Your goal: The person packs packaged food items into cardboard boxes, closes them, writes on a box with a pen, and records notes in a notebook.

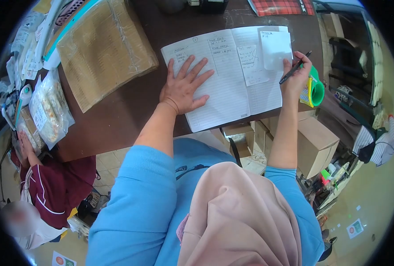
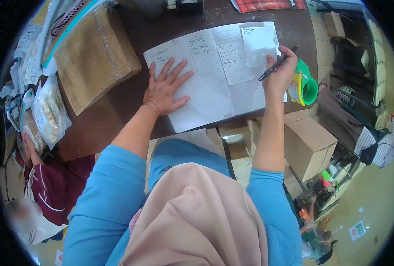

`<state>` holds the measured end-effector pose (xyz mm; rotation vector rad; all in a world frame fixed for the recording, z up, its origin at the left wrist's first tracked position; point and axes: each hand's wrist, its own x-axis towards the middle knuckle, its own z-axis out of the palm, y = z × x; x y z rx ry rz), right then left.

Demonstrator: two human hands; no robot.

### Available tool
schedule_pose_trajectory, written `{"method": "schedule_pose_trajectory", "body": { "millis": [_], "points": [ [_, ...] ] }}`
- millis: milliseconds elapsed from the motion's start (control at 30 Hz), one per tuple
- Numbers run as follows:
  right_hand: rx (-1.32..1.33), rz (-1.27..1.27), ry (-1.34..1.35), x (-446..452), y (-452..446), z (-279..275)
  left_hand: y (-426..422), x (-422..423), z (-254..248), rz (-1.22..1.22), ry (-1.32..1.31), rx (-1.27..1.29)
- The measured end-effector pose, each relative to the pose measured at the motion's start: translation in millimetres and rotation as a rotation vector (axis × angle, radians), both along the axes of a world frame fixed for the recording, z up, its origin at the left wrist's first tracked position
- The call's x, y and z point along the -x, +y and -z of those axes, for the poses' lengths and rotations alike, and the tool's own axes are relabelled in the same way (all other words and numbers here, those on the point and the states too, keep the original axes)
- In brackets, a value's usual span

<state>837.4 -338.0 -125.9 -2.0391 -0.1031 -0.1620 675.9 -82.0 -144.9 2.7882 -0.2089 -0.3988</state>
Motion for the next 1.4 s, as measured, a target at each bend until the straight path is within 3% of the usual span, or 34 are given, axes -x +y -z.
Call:
{"method": "schedule_pose_trajectory", "body": {
  "millis": [33, 133, 300, 367, 433, 500, 567, 600, 633, 667, 700, 733, 800, 933, 1000, 1067, 1133, 1167, 1233, 1300, 1400],
  "points": [
    [0.175, -0.013, -0.026, -4.7, -4.9, 9.4, -0.3, -0.2, 0.2, 0.001, -0.002, -0.005],
    [0.353, -0.056, -0.065, -6.2, -7.7, 18.4, -0.8, -0.2, -0.3, 0.002, 0.003, -0.014],
    [0.31, -0.018, -0.119, -1.4, 0.3, 8.0, -0.5, 0.1, 1.5, -0.002, -0.005, 0.002],
    [0.617, -0.047, -0.431, 0.6, 4.9, -13.5, -0.2, 0.1, 1.7, -0.006, -0.019, 0.014],
    [0.323, 0.016, -0.447, 5.8, 13.6, -37.4, 0.0, 0.0, 0.2, -0.005, -0.007, 0.021],
    [0.063, -0.077, -0.769, 14.4, 32.0, -86.0, 0.4, 1.8, 1.0, -0.01, -0.041, 0.052],
    [0.003, -0.106, -0.955, 23.0, 36.6, -130.1, 0.6, 0.4, 1.7, -0.022, -0.088, 0.08],
    [-0.197, -0.042, -0.91, 37.1, 29.9, -139.7, 0.1, 1.2, 1.7, -0.023, -0.086, 0.079],
    [-0.201, -0.299, -1.01, 31.2, 8.5, -159.2, -0.3, 1.1, 1.7, -0.022, -0.083, 0.078],
    [-0.285, -0.044, -1.071, 39.5, 40.7, -182.6, -0.5, 1.1, 1.7, -0.021, -0.085, 0.08],
    [-0.414, -0.048, -1.059, 48.8, 45.7, -197.3, -0.5, 1.0, 2.0, -0.022, -0.088, 0.075],
    [-0.41, -0.044, -1.061, 58.5, 40.4, -213.4, -0.5, 1.2, 1.9, -0.019, -0.089, 0.069],
    [-0.133, -0.362, -0.873, 71.6, 33.3, -238.4, -0.3, 1.4, 2.2, -0.012, -0.09, 0.069],
    [-0.271, -0.357, -0.994, 72.0, 39.6, -234.6, -0.4, 1.7, 2.5, -0.012, -0.098, 0.057],
    [-0.209, -0.406, -1.013, 73.2, 35.2, -217.1, -0.6, 1.8, 2.5, -0.011, -0.1, 0.06],
    [-0.496, -0.185, -1.092, 63.0, 52.9, -181.3, -0.4, 3.4, 2.3, -0.006, -0.097, 0.061],
    [-0.333, -0.239, -0.504, 59.0, 32.9, -136.5, 0.0, 2.1, 1.9, -0.012, -0.11, 0.071],
    [-0.515, -0.085, -0.493, 52.3, 70.3, -107.4, 0.0, 2.6, 1.7, -0.016, -0.108, 0.069],
    [-0.401, -0.238, -0.191, 51.3, 68.8, -51.5, 0.1, 1.0, 0.9, -0.017, -0.088, 0.072],
    [-0.466, -0.247, -0.004, 65.4, 86.3, -19.3, 0.6, 0.3, 1.2, -0.021, -0.097, 0.074],
    [-0.519, -0.31, 0.102, 75.4, 95.6, 10.7, 1.0, -0.2, 0.6, -0.025, -0.104, 0.079]
  ]
}}
